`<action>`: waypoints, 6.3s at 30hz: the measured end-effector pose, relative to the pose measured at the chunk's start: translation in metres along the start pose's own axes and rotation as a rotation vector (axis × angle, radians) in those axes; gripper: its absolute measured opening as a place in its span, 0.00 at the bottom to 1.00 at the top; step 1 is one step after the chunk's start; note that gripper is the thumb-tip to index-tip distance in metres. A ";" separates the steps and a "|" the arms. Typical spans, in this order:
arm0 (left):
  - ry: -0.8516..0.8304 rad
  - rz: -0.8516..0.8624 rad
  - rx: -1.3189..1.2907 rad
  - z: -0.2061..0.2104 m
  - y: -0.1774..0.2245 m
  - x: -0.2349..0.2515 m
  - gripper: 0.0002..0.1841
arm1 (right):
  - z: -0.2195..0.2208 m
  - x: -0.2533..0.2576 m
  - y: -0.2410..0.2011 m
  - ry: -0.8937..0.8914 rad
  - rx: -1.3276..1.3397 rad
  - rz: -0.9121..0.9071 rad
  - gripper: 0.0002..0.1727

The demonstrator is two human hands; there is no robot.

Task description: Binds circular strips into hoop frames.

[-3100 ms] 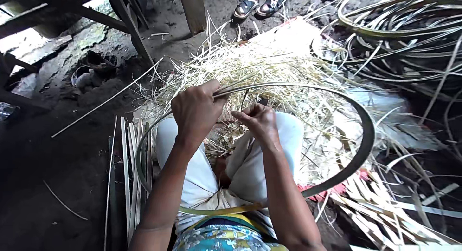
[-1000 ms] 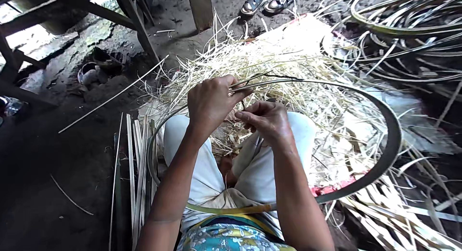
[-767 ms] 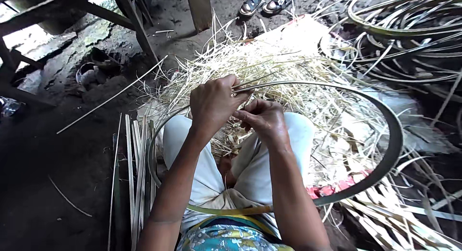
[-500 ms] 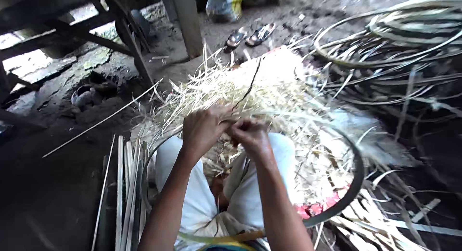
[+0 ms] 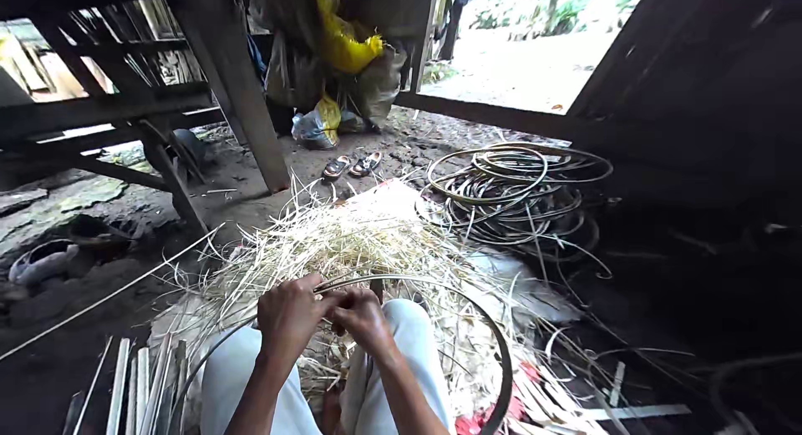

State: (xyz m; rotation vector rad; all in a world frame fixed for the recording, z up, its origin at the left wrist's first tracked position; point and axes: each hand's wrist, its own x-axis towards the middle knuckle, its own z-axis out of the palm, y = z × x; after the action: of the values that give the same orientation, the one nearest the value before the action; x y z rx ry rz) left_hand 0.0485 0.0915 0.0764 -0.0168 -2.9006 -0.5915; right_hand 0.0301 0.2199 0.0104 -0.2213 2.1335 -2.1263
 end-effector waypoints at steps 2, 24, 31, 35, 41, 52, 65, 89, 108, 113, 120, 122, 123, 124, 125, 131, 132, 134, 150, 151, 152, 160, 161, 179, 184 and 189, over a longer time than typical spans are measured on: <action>-0.053 -0.001 -0.042 -0.002 -0.002 0.000 0.24 | 0.000 -0.001 -0.004 0.041 -0.005 -0.017 0.05; 0.100 0.034 -0.016 -0.004 -0.013 0.002 0.21 | -0.008 -0.004 0.014 -0.021 -0.166 -0.148 0.11; 0.095 0.016 -0.029 -0.004 -0.012 0.002 0.24 | -0.001 0.004 0.012 0.018 -0.079 -0.136 0.14; -0.011 0.095 -0.086 -0.008 -0.016 0.001 0.20 | 0.001 0.007 0.003 0.046 -0.022 -0.152 0.13; 0.091 0.110 -0.057 -0.007 -0.018 0.002 0.16 | -0.009 -0.001 -0.003 -0.114 -0.043 -0.187 0.02; 0.132 0.073 -0.026 -0.006 -0.019 0.004 0.23 | -0.006 0.000 0.015 -0.057 -0.072 -0.196 0.07; 0.206 0.053 0.000 -0.001 -0.022 0.002 0.21 | -0.005 0.012 0.010 0.058 -0.302 -0.164 0.20; 0.141 0.091 -0.049 -0.006 -0.022 0.004 0.18 | -0.004 0.005 0.009 -0.069 -0.057 -0.160 0.04; 0.100 0.150 -0.083 0.002 -0.010 0.004 0.16 | -0.004 0.011 -0.014 0.100 -0.045 -0.116 0.08; 0.214 0.226 -0.023 0.011 -0.006 0.001 0.11 | -0.005 0.010 -0.013 0.042 -0.063 -0.115 0.10; 0.265 0.184 0.022 0.012 -0.012 -0.001 0.18 | 0.005 0.011 -0.011 0.061 -0.123 -0.149 0.08; 0.223 0.170 -0.015 0.006 -0.013 -0.002 0.16 | 0.004 0.013 -0.012 0.092 -0.086 -0.163 0.11; 0.227 0.184 -0.024 0.006 -0.012 -0.002 0.13 | 0.003 0.013 -0.014 0.103 -0.083 -0.163 0.12; 0.237 0.197 -0.023 0.006 -0.010 -0.002 0.10 | 0.003 0.012 -0.017 0.108 -0.079 -0.155 0.11; 0.267 0.212 -0.011 0.007 -0.009 -0.003 0.07 | 0.003 0.010 -0.019 0.099 -0.056 -0.147 0.10; 0.358 0.203 0.020 0.011 -0.014 -0.001 0.11 | -0.011 -0.003 -0.010 -0.179 0.046 -0.080 0.09; 0.360 0.200 0.027 0.012 -0.014 0.000 0.13 | -0.013 -0.005 -0.006 -0.220 0.028 -0.069 0.11; 0.362 0.200 0.038 0.013 -0.014 0.002 0.15 | -0.013 -0.007 0.003 -0.258 0.027 -0.078 0.11; 0.144 0.068 0.017 0.046 -0.006 0.032 0.18 | -0.020 0.026 0.020 0.023 -0.288 0.004 0.08; 0.156 0.066 0.019 0.047 -0.008 0.034 0.18 | -0.017 0.030 0.020 0.022 -0.311 0.009 0.09; 0.161 0.063 0.012 0.047 -0.011 0.038 0.18 | -0.012 0.034 0.019 0.027 -0.330 0.017 0.09; -0.024 0.054 -0.201 0.028 -0.046 0.064 0.17 | 0.000 0.070 0.002 0.094 -0.198 0.101 0.04; -0.035 0.045 -0.216 0.026 -0.048 0.063 0.14 | -0.001 0.070 -0.002 0.071 -0.180 0.119 0.05; 0.328 0.241 0.037 0.019 0.022 -0.015 0.15 | -0.060 -0.047 -0.028 -0.167 -0.370 -0.197 0.08; 0.310 0.302 -0.010 0.015 0.034 -0.028 0.13 | -0.059 -0.073 -0.023 -0.068 -0.401 -0.235 0.02; 0.277 0.447 -0.112 0.004 0.054 -0.045 0.07 | -0.057 -0.092 -0.031 0.081 -0.336 -0.256 0.12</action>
State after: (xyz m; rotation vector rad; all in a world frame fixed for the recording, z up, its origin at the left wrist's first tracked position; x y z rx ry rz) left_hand 0.0946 0.1438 0.0861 -0.5371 -2.4757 -0.6129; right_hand 0.1100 0.2932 0.0397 -0.4702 2.6309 -1.9074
